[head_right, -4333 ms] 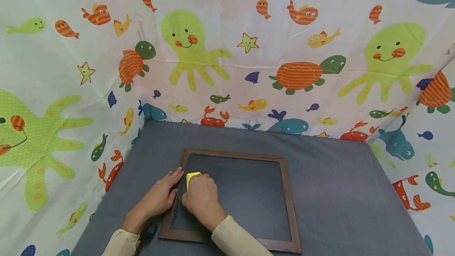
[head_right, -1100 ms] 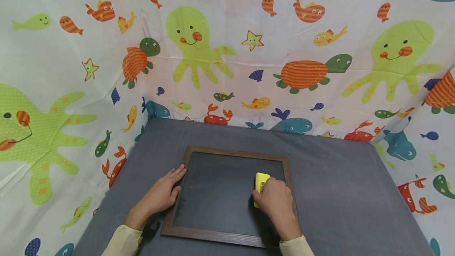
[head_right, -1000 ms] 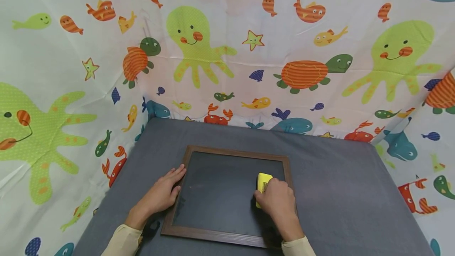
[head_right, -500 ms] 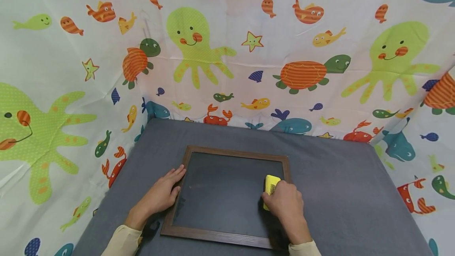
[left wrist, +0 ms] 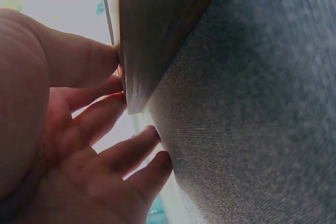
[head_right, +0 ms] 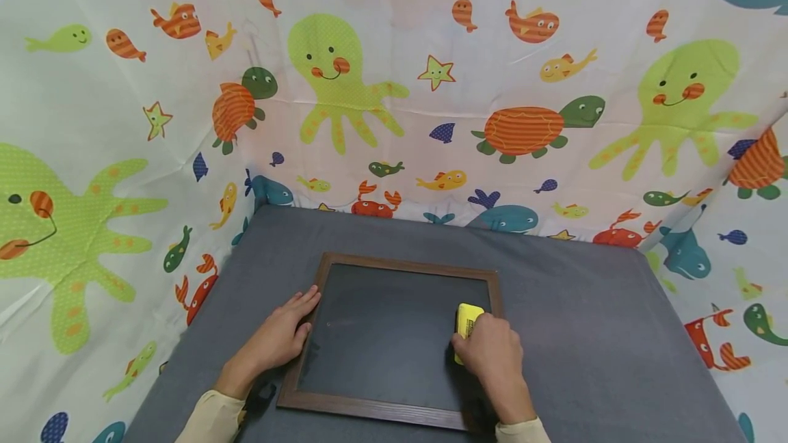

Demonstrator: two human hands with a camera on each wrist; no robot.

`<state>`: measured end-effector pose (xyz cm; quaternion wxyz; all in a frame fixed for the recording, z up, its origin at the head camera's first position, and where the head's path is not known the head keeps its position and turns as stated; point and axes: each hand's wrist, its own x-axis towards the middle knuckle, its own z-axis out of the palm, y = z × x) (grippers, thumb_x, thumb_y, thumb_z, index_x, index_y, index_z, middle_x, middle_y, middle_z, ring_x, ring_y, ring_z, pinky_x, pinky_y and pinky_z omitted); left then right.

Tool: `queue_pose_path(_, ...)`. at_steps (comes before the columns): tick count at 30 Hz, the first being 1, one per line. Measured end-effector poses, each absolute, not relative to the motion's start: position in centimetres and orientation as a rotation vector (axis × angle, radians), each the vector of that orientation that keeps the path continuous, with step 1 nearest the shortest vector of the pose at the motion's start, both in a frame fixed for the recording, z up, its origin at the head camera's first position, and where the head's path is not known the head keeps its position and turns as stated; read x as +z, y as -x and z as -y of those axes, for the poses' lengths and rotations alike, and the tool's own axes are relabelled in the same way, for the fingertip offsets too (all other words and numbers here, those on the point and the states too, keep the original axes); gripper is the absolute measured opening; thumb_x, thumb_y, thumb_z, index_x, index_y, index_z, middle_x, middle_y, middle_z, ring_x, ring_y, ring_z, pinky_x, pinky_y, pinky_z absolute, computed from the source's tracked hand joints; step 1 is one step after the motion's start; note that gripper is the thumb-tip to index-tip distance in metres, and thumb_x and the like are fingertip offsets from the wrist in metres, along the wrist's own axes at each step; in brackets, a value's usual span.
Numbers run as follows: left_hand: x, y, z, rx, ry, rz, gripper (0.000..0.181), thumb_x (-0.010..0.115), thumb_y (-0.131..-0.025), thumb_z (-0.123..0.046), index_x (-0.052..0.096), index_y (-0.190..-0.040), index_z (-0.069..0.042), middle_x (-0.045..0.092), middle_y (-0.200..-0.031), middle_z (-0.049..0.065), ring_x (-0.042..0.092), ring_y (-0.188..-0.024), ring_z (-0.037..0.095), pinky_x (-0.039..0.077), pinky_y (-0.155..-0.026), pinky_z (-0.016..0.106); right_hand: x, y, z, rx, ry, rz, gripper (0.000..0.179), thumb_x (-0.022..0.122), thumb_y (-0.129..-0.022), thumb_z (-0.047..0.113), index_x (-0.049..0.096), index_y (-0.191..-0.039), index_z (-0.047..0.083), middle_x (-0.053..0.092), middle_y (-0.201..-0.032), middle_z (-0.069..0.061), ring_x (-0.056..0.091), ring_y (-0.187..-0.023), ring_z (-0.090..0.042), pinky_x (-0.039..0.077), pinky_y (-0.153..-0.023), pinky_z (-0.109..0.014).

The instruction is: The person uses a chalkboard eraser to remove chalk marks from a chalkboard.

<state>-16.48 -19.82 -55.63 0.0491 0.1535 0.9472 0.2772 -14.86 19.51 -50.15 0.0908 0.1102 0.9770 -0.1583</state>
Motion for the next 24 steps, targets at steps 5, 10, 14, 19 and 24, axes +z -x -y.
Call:
queue_pose_path(5,-55.6,16.5,19.8,0.847,-0.468,-2.886,0.06,0.065,-0.107,-0.004,0.048,-0.165,-0.001,0.039,-0.176,0.014,0.037,-0.161,0.048,0.039,-0.124,0.069,-50.3,14.7,-19.4,-0.447,-0.296,-2.934,0.046,0.083,-0.09,0.042,0.065,-0.084,0.0,0.06,-0.072,-0.011,0.059,-0.063,-0.027,0.049,-0.052,-0.041)
queue_pose_path(10,-55.6,16.5,19.8,0.851,-0.48,-2.886,0.061,0.065,-0.107,-0.003,0.047,-0.165,-0.002,0.039,-0.176,0.014,0.037,-0.161,0.048,0.039,-0.124,0.069,-50.3,14.5,-19.2,-0.431,-0.262,-2.959,0.043,0.083,-0.089,0.039,0.063,-0.08,0.002,0.059,-0.07,-0.01,0.058,-0.06,-0.027,0.048,-0.051,-0.04)
queue_pose_path(14,-55.5,16.5,19.9,0.863,-0.486,-2.887,0.061,0.066,-0.107,-0.003,0.047,-0.165,-0.001,0.039,-0.176,0.015,0.038,-0.161,0.049,0.039,-0.124,0.068,-50.3,14.3,-18.9,-0.415,-0.228,-2.972,0.042,0.084,-0.089,0.039,0.063,-0.079,0.003,0.058,-0.068,-0.009,0.058,-0.059,-0.026,0.048,-0.05,-0.04)
queue_pose_path(19,-55.6,16.6,19.9,0.855,-0.489,-2.887,0.061,0.067,-0.107,-0.003,0.048,-0.165,0.0,0.039,-0.176,0.015,0.038,-0.161,0.049,0.039,-0.125,0.068,-50.3,14.0,-18.3,-0.396,-0.173,-2.998,0.041,0.083,-0.087,0.037,0.063,-0.079,0.003,0.057,-0.067,-0.008,0.057,-0.057,-0.024,0.049,-0.05,-0.041)
queue_pose_path(24,-55.6,16.7,19.8,0.852,-0.478,-2.885,0.061,0.066,-0.107,-0.004,0.047,-0.165,-0.002,0.039,-0.176,0.013,0.037,-0.161,0.047,0.039,-0.124,0.068,-50.3,13.9,-17.7,-0.39,-0.155,-3.017,0.04,0.084,-0.087,0.036,0.063,-0.078,0.003,0.057,-0.067,-0.008,0.056,-0.056,-0.024,0.05,-0.049,-0.041)
